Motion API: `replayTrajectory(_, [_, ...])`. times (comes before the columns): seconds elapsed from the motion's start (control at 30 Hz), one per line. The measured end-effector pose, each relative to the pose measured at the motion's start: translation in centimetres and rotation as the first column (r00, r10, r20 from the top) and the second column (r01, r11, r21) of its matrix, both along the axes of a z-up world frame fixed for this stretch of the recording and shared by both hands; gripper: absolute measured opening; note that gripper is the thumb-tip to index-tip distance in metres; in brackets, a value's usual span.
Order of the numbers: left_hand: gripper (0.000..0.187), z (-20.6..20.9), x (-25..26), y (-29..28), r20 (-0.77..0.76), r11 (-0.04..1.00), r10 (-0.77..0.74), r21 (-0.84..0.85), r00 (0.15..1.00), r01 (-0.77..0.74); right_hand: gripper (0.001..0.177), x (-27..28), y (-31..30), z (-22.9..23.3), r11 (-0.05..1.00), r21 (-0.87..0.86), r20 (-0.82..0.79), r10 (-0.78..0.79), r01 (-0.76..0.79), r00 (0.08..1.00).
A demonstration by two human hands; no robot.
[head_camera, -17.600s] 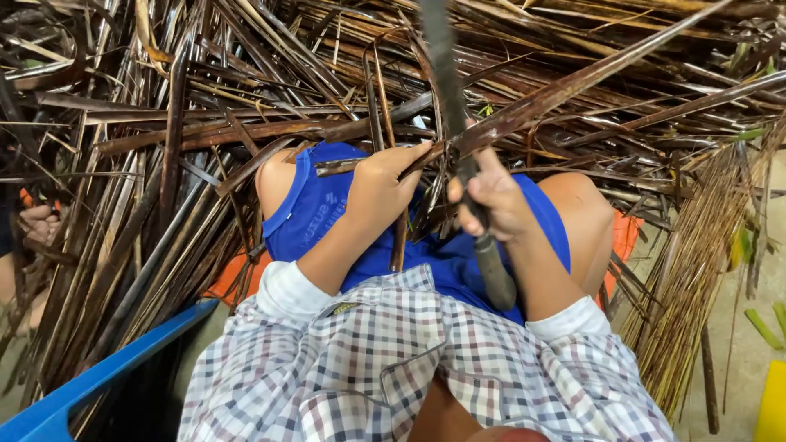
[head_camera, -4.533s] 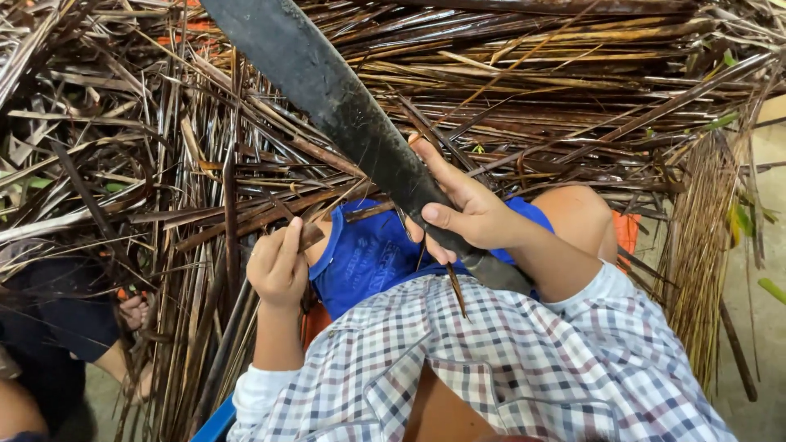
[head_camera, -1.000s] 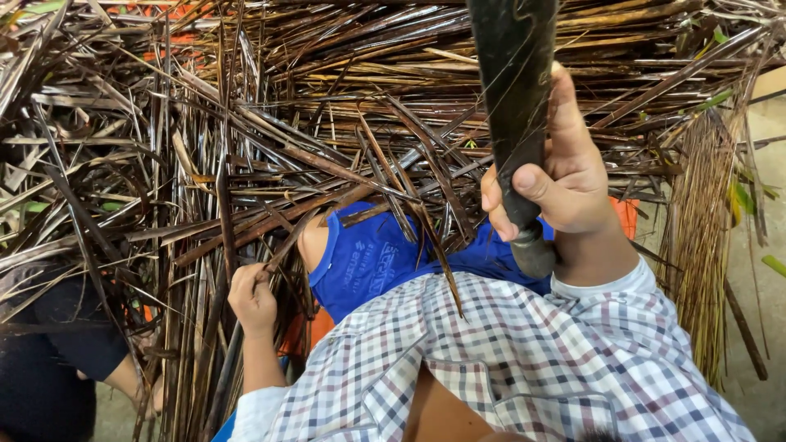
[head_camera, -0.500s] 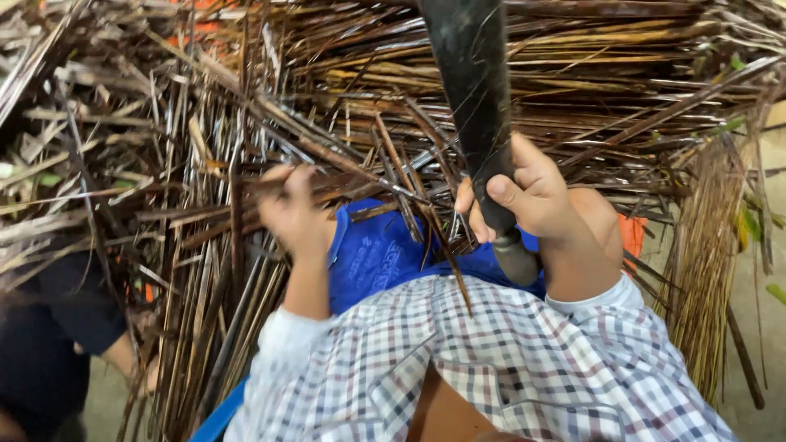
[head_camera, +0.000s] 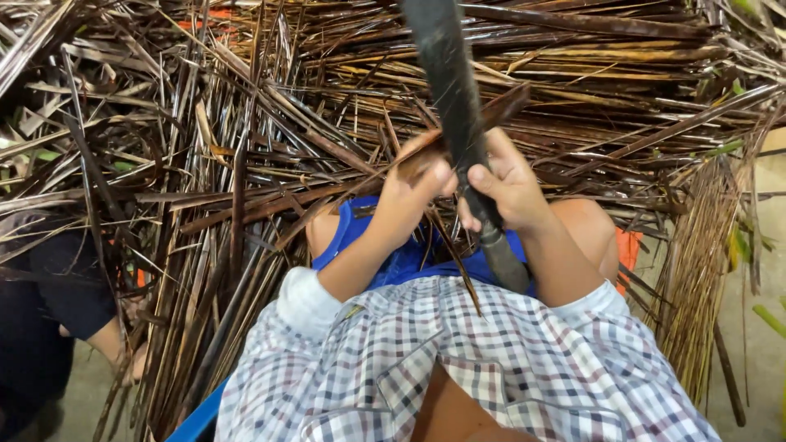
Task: The person is using a machete to strip the leafy parts off the central ribs of palm fronds.
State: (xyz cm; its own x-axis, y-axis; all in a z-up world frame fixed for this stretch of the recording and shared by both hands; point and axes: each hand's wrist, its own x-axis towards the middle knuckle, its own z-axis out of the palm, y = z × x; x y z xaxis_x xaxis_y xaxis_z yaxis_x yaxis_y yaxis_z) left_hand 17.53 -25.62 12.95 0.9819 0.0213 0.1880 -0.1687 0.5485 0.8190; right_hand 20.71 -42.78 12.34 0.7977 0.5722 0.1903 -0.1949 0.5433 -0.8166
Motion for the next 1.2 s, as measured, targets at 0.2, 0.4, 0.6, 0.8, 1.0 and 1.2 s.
replayTrajectory(0.2, [0.032, 7.8, -5.3, 4.0, 0.553, 0.621, -0.08, 0.678, 0.829, -0.393, 0.062, 1.7, -2.8, 1.4, 0.994, -0.04, 0.08, -0.102, 0.105, 0.992])
replayTrajectory(0.4, [0.029, 4.1, -1.1, 8.8, 0.737, 0.004, 0.001, 0.676, 0.676, -0.737, 0.062, 1.0, -4.2, 2.3, 0.994, 0.027, 0.098, -0.109, 0.107, 0.989])
replayTrajectory(0.6, [0.013, 3.6, -0.7, 4.9, 0.551, 0.407, 0.146, 0.724, 0.822, -0.557, 0.081, -1.7, -1.1, 8.6, 1.0, -0.024, 0.203, 0.024, -0.02, 0.979])
replayTrajectory(0.8, [0.019, 1.9, -0.7, 4.1, 0.369, 0.623, 0.21, 0.663, 0.905, -0.415, 0.083, -2.9, 1.5, 4.4, 0.982, -0.044, 0.142, 0.189, -0.185, 0.972])
replayTrajectory(1.0, [0.028, 4.9, -1.7, 4.1, 0.288, 0.69, 0.202, 0.637, 0.936, -0.345, 0.078, -3.1, 1.8, 3.2, 0.984, -0.018, 0.089, 0.176, -0.175, 0.98])
replayTrajectory(1.2, [0.014, 5.2, -2.3, 6.0, 0.303, 0.698, 0.142, 0.644, 0.942, -0.312, 0.081, -1.7, -1.0, 1.6, 0.993, 0.014, 0.071, 0.113, -0.114, 0.991])
